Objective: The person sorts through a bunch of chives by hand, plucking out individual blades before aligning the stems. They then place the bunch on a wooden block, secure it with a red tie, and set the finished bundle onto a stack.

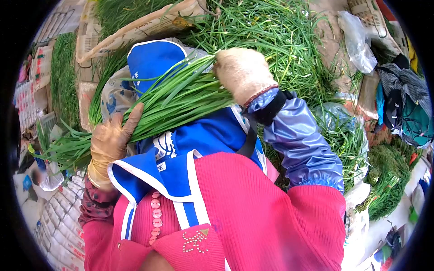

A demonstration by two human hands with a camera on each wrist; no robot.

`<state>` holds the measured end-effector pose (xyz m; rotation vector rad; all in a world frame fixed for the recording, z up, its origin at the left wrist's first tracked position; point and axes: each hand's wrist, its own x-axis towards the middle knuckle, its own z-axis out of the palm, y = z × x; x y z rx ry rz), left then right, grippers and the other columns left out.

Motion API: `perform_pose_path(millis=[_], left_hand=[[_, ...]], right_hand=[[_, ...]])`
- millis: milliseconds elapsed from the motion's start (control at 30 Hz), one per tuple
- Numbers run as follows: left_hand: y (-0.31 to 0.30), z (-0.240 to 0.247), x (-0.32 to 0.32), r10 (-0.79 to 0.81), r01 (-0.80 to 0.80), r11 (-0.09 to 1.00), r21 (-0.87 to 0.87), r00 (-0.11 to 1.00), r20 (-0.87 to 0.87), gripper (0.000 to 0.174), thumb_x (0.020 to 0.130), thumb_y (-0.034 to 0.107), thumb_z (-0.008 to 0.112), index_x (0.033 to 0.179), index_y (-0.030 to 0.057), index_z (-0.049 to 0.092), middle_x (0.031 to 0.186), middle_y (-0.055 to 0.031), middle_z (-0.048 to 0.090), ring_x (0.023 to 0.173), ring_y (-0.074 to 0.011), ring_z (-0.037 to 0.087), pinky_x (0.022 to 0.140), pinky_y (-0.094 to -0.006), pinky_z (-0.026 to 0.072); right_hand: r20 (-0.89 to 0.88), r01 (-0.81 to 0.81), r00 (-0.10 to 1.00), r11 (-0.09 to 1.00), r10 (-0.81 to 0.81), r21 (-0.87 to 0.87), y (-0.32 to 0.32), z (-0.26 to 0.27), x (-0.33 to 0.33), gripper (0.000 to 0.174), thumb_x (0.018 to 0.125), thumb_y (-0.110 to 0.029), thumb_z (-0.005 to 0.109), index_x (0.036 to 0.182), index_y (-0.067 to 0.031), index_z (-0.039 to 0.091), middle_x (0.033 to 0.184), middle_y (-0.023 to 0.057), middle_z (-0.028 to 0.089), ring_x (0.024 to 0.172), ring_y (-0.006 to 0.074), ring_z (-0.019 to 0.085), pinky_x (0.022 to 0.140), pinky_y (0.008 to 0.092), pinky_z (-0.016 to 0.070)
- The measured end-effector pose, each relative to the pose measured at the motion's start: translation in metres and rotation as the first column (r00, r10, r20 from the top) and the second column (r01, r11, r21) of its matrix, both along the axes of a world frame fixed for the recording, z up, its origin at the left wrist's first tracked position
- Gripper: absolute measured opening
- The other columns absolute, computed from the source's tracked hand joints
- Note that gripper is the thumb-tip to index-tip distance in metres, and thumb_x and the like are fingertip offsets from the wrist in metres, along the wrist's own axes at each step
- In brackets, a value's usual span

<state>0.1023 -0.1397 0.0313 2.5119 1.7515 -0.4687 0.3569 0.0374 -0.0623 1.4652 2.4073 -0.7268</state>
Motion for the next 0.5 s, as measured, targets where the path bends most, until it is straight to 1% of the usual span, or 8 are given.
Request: perform_pose_path(millis=[100, 200, 267, 333, 400, 433, 467, 500], left_hand=[[0.001, 0.002, 0.000, 0.016, -0.016, 1.000, -0.020, 1.000, 0.015, 0.079, 0.079, 0.006, 0.060, 0.151, 0.0273, 0.036, 0.085, -0.0123, 0.055, 0.064, -0.0289, 0.060, 0.051, -0.0420, 0.0480], [-0.002, -0.003, -0.003, 0.014, -0.014, 1.000, 0.003, 1.000, 0.014, 0.081, 0.078, 0.006, 0.061, 0.152, 0.0277, 0.035, 0.084, -0.0119, 0.055, 0.064, -0.0284, 0.060, 0.051, -0.0420, 0.0478], [-0.003, -0.005, -0.004, 0.001, -0.001, 1.000, 0.009, 1.000, -0.002, 0.082, 0.078, 0.005, 0.061, 0.152, 0.0278, 0.035, 0.084, -0.0116, 0.054, 0.063, -0.0279, 0.059, 0.051, -0.0419, 0.0476], [0.000, -0.007, -0.006, -0.017, 0.017, 1.000, 0.006, 1.000, -0.026, 0.082, 0.078, 0.005, 0.060, 0.152, 0.0280, 0.034, 0.083, -0.0112, 0.054, 0.063, -0.0275, 0.058, 0.050, -0.0418, 0.0473], [0.001, -0.012, -0.008, -0.023, 0.023, 0.999, 0.022, 1.000, -0.012, 0.082, 0.078, 0.004, 0.060, 0.153, 0.0279, 0.034, 0.082, -0.0109, 0.053, 0.063, -0.0275, 0.057, 0.050, -0.0419, 0.0469], [0.000, -0.013, -0.008, -0.021, 0.021, 1.000, 0.019, 1.000, -0.014, 0.082, 0.078, 0.004, 0.060, 0.153, 0.0278, 0.034, 0.082, -0.0110, 0.053, 0.063, -0.0276, 0.057, 0.051, -0.0418, 0.0468], [-0.001, -0.012, -0.009, -0.017, 0.017, 1.000, 0.016, 1.000, -0.019, 0.082, 0.078, 0.004, 0.060, 0.153, 0.0276, 0.034, 0.083, -0.0111, 0.053, 0.063, -0.0277, 0.057, 0.051, -0.0416, 0.0468], [-0.001, -0.012, -0.009, -0.013, 0.013, 1.000, 0.028, 1.000, 0.003, 0.082, 0.078, 0.004, 0.060, 0.153, 0.0273, 0.034, 0.083, -0.0110, 0.053, 0.064, -0.0278, 0.057, 0.051, -0.0412, 0.0467]], right_hand=[[0.099, 0.155, 0.982, 0.984, -0.164, 0.091, 0.027, -0.014, 0.030, 0.027, 0.092, -0.031, 0.059, 0.108, -0.0118, 0.069, 0.104, 0.0143, 0.069, 0.097, 0.0359, 0.066, 0.084, 0.0437, 0.0534], [-0.193, 0.315, 0.945, 0.893, -0.265, 0.320, 0.030, -0.024, 0.072, 0.021, 0.089, -0.026, 0.061, 0.100, -0.0109, 0.071, 0.101, 0.0124, 0.070, 0.096, 0.0330, 0.067, 0.082, 0.0416, 0.0537], [-0.471, 0.250, 0.853, 0.968, -0.225, -0.010, 0.017, -0.009, 0.079, 0.020, 0.085, -0.024, 0.069, 0.100, -0.0106, 0.070, 0.107, 0.0097, 0.068, 0.098, 0.0299, 0.066, 0.085, 0.0358, 0.0527], [-0.533, 0.066, 0.838, 0.992, -0.115, -0.111, -0.007, 0.011, 0.069, 0.023, 0.083, -0.026, 0.071, 0.102, -0.0118, 0.071, 0.116, 0.0105, 0.066, 0.106, 0.0304, 0.064, 0.091, 0.0370, 0.0509], [-0.404, 0.008, 0.914, 0.993, 0.040, 0.115, -0.029, 0.010, 0.053, 0.024, 0.082, -0.027, 0.072, 0.101, -0.0122, 0.072, 0.127, 0.0123, 0.062, 0.117, 0.0316, 0.058, 0.098, 0.0395, 0.0481], [-0.420, 0.039, 0.907, 0.998, -0.014, 0.052, -0.034, 0.000, 0.049, 0.027, 0.082, -0.029, 0.072, 0.103, -0.0121, 0.072, 0.135, 0.0147, 0.056, 0.125, 0.0333, 0.052, 0.103, 0.0419, 0.0445], [-0.496, 0.040, 0.868, 0.990, 0.033, 0.136, -0.036, -0.014, 0.049, 0.027, 0.084, -0.023, 0.070, 0.106, -0.0090, 0.072, 0.131, 0.0148, 0.059, 0.118, 0.0338, 0.058, 0.097, 0.0391, 0.0491], [-0.616, 0.231, 0.760, 0.972, -0.207, -0.041, -0.044, -0.033, 0.048, 0.025, 0.086, -0.020, 0.069, 0.106, -0.0057, 0.071, 0.123, 0.0139, 0.064, 0.111, 0.0304, 0.062, 0.093, 0.0360, 0.0511]])
